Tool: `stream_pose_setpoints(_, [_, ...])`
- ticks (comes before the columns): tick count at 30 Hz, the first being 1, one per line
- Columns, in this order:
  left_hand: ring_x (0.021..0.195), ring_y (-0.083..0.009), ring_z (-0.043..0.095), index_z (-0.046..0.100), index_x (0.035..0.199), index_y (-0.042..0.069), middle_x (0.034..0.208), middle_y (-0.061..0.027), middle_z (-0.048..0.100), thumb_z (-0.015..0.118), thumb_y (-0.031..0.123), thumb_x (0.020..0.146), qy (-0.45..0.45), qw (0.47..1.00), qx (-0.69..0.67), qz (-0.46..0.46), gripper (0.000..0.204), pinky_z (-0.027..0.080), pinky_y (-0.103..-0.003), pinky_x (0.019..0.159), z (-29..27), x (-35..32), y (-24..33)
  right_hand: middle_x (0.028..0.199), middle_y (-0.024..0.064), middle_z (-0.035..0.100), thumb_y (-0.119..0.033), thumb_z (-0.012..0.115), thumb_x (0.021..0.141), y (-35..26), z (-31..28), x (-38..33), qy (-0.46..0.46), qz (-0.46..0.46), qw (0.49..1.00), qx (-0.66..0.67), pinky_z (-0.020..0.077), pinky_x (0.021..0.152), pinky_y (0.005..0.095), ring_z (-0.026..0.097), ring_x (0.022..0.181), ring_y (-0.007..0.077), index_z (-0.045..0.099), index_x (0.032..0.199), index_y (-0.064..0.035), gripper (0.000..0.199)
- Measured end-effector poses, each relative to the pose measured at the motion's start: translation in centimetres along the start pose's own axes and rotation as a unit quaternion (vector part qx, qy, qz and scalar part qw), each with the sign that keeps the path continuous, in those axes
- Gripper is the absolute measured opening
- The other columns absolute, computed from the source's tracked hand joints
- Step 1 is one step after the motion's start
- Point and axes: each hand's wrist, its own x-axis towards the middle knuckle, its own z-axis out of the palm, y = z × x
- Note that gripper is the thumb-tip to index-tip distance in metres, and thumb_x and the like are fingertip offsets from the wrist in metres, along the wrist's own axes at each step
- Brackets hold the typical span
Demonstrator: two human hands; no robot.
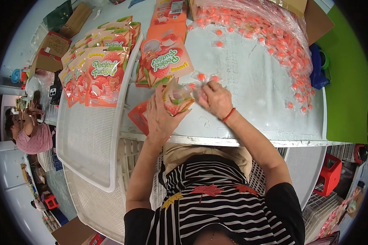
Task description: Manually filling branded plastic bags with small individual candies from a large pile on a workbench.
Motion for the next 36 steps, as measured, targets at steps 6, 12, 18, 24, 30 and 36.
stream_pose_setpoints(6, [0.104,-0.0373,0.052,0.029,0.137,0.0,0.117,-0.0206,0.051,0.085,0.037,0.057,-0.044,0.999,-0.003,0.031,0.105,0.044,-0.046,0.087,1.3,1.1,1.5,0.067,-0.0023,0.047,-0.025,0.056,0.092,-0.1,-2.4,4.2,0.109,0.363,0.826,0.417,0.0411,0.046,0.0255,0.048,0.056,0.007,0.059,0.086,-0.0044,0.022])
stream_pose_setpoints(12, [0.104,-0.0372,0.053,0.03,0.138,-0.001,0.117,-0.0204,0.051,0.086,0.036,0.056,-0.028,0.998,-0.001,0.048,0.106,0.045,-0.045,0.086,3.1,1.5,2.7,0.08,0.0032,0.057,-0.02,0.054,0.093,-3.6,-4.2,8.7,0.231,0.32,0.664,0.636,0.045,0.061,0.0229,0.052,0.067,0.008,0.057,0.111,-0.0035,0.024])
stream_pose_setpoints(18, [0.103,-0.0371,0.054,0.03,0.137,-0.002,0.114,-0.0211,0.053,0.087,0.033,0.056,0.027,0.999,-0.039,0.027,0.105,0.046,-0.045,0.085,3.5,2.2,3.0,0.086,-0.0021,0.058,-0.013,0.06,0.09,-3.2,-3.7,6.4,0.116,0.288,0.74,0.596,0.0445,0.067,0.0207,0.051,0.073,0.0046,0.058,0.106,-0.0031,0.019])
stream_pose_setpoints(24, [0.103,-0.0372,0.054,0.03,0.137,-0.001,0.114,-0.0209,0.052,0.085,0.033,0.059,-0.013,1.0,-0.004,0.014,0.101,0.046,-0.045,0.086,3.7,2.0,2.9,0.079,-0.0037,0.057,-0.012,0.064,0.087,-3.5,-3.3,5.2,0.085,0.313,0.85,0.416,0.043,0.065,0.0199,0.048,0.073,0.0016,0.058,0.086,-0.0012,0.012])
stream_pose_setpoints(30, [0.101,-0.0394,0.053,0.031,0.137,0.0,0.114,-0.0217,0.051,0.084,0.033,0.062,0.009,0.999,-0.002,0.033,0.098,0.045,-0.047,0.087,3.6,2.0,2.8,0.068,0.0106,0.06,-0.016,0.067,0.08,-3.8,-4.4,4.9,0.158,0.224,0.908,0.316,0.0476,0.058,0.0294,0.059,0.061,0.0182,0.06,0.084,0.0008,0.019])
stream_pose_setpoints(36, [0.105,-0.037,0.052,0.031,0.136,0.0,0.117,-0.0226,0.049,0.083,0.032,0.063,-0.017,0.998,0.011,0.06,0.096,0.044,-0.046,0.087,3.8,1.7,3.1,0.059,0.0002,0.048,-0.017,0.064,0.084,-3.3,-5.3,5.7,0.029,0.271,0.925,0.265,0.0399,0.054,0.023,0.041,0.059,0.0051,0.054,0.074,0.0008,0.022])
